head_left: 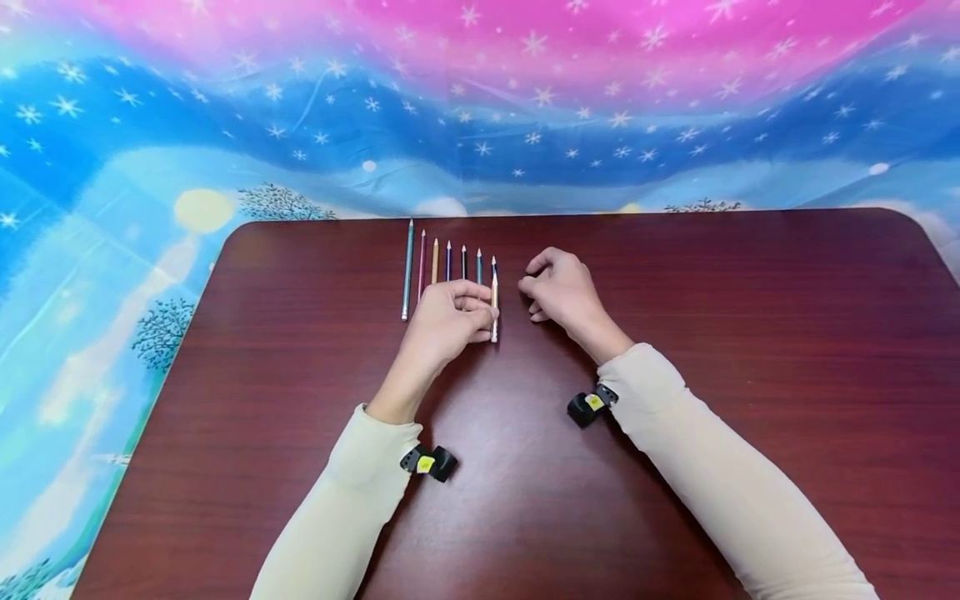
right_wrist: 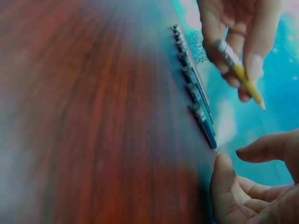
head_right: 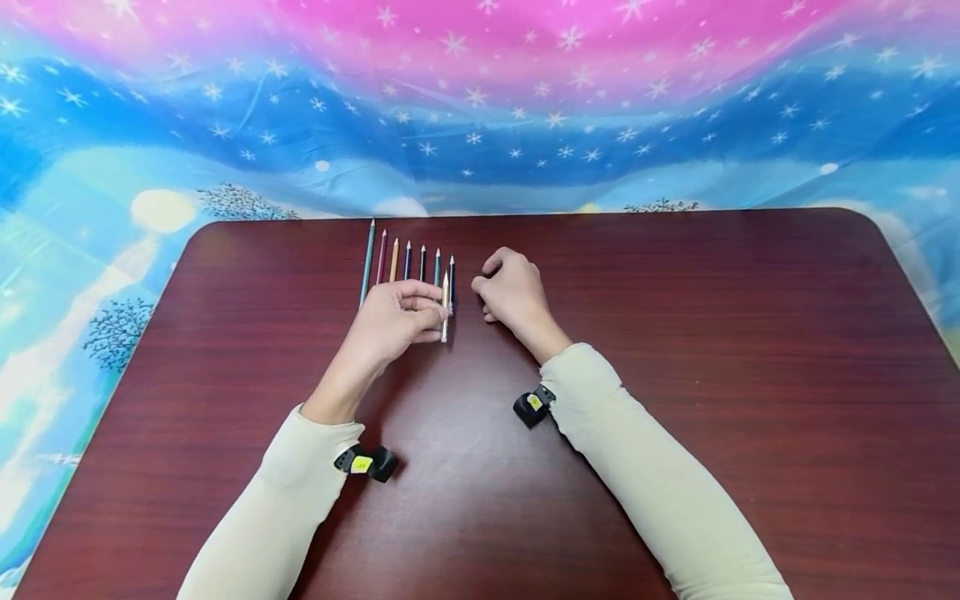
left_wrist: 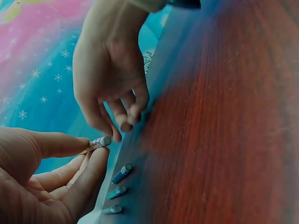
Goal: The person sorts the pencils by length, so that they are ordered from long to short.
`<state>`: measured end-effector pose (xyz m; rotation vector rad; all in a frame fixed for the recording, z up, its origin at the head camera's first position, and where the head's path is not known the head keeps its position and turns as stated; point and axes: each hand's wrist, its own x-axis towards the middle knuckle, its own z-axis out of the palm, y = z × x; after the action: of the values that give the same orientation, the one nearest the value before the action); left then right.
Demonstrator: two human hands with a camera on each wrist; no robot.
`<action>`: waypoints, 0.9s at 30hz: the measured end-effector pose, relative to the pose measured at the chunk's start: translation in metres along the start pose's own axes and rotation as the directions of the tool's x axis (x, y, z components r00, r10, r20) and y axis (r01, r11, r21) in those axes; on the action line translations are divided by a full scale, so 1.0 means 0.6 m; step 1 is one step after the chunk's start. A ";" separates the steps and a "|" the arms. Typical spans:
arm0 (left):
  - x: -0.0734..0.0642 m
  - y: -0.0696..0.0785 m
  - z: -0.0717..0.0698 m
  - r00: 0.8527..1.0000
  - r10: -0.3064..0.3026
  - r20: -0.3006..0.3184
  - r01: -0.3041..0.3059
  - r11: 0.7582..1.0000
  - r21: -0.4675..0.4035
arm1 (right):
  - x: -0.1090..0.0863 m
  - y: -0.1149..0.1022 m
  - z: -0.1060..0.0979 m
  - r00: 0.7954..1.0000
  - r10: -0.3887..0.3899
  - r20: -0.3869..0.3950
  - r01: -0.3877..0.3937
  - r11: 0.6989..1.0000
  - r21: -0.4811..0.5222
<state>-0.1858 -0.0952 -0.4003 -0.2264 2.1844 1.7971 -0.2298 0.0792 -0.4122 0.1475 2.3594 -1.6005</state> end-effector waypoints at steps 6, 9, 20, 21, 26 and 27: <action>0.022 0.002 0.010 0.998 0.037 -0.048 -0.035 0.998 0.047 | -0.029 0.008 -0.031 1.000 -0.011 0.005 0.011 1.000 -0.014; 0.032 0.005 0.019 0.996 0.065 -0.066 -0.059 0.995 0.084 | -0.046 0.011 -0.045 1.000 -0.030 0.010 0.030 0.999 -0.034; 0.054 0.021 0.050 0.993 0.081 -0.086 -0.060 0.973 0.223 | -0.092 0.021 -0.084 0.997 -0.076 0.015 0.077 0.994 -0.082; 0.055 0.022 0.052 0.992 0.085 -0.092 -0.061 0.969 0.240 | -0.095 0.022 -0.086 0.997 -0.079 0.017 0.081 0.994 -0.079; 0.064 0.024 0.062 0.991 0.100 -0.093 -0.059 0.928 0.367 | -0.106 0.026 -0.095 0.996 -0.092 0.018 0.093 0.993 -0.066; 0.066 0.025 0.064 0.990 0.104 -0.091 -0.060 0.917 0.395 | -0.107 0.027 -0.097 0.995 -0.095 0.016 0.096 0.993 -0.065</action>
<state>-0.2224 -0.0521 -0.4061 -0.1462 2.6095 1.3692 -0.1749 0.1438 -0.3883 0.0103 2.4392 -1.5584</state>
